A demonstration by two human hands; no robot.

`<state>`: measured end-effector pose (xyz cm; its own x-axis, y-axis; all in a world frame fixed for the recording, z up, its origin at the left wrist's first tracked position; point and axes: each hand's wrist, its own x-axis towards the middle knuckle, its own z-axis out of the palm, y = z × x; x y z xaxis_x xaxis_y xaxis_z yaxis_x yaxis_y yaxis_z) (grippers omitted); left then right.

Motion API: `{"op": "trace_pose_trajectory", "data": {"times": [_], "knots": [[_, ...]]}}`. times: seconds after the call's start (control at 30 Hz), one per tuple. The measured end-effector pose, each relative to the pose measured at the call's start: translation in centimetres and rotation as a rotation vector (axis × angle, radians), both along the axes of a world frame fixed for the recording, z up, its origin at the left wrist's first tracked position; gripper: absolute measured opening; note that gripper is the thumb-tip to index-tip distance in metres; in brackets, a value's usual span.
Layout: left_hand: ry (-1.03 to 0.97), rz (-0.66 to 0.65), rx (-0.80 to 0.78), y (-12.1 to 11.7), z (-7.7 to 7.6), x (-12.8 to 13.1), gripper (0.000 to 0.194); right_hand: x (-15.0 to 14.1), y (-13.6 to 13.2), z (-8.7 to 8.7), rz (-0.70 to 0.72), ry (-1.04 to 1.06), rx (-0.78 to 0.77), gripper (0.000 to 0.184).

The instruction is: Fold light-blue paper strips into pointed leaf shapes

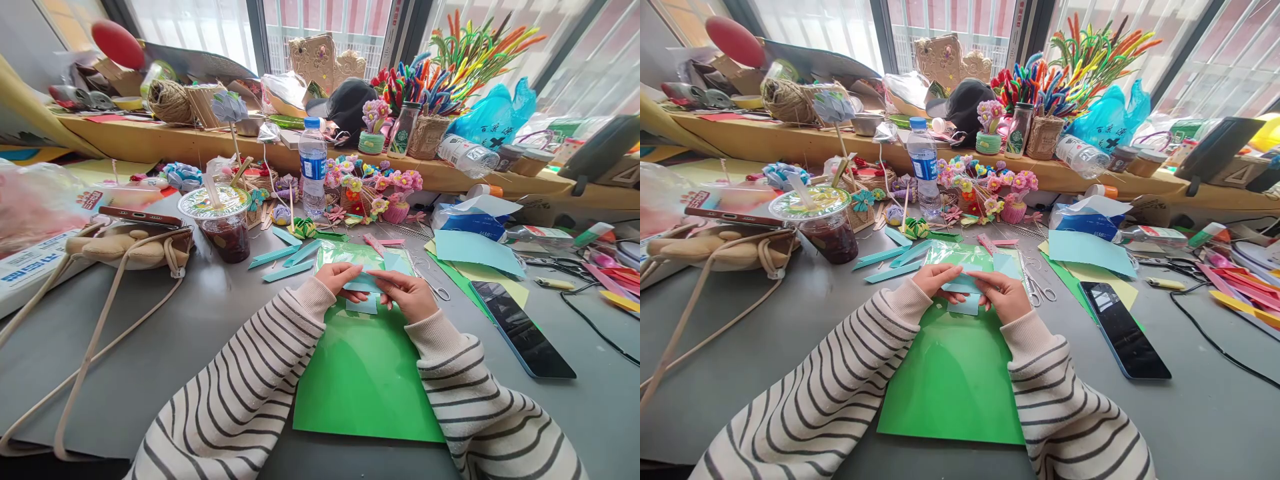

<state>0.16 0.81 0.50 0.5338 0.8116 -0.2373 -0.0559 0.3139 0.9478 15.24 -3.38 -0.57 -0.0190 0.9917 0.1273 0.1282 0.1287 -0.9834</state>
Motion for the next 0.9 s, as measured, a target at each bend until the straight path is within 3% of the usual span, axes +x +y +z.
{"op": "trace_pose_trajectory", "data": {"times": [0.23,0.9], "knots": [[-0.062,-0.009,-0.038,0.47,-0.63,-0.02,0.025,-0.06,0.00,0.26,0.010,-0.028,0.026,0.024],[-0.082,0.019,0.014,0.26,-0.48,-0.18,0.034,0.07,0.18,0.28,-0.122,-0.035,-0.039,0.035]]}}
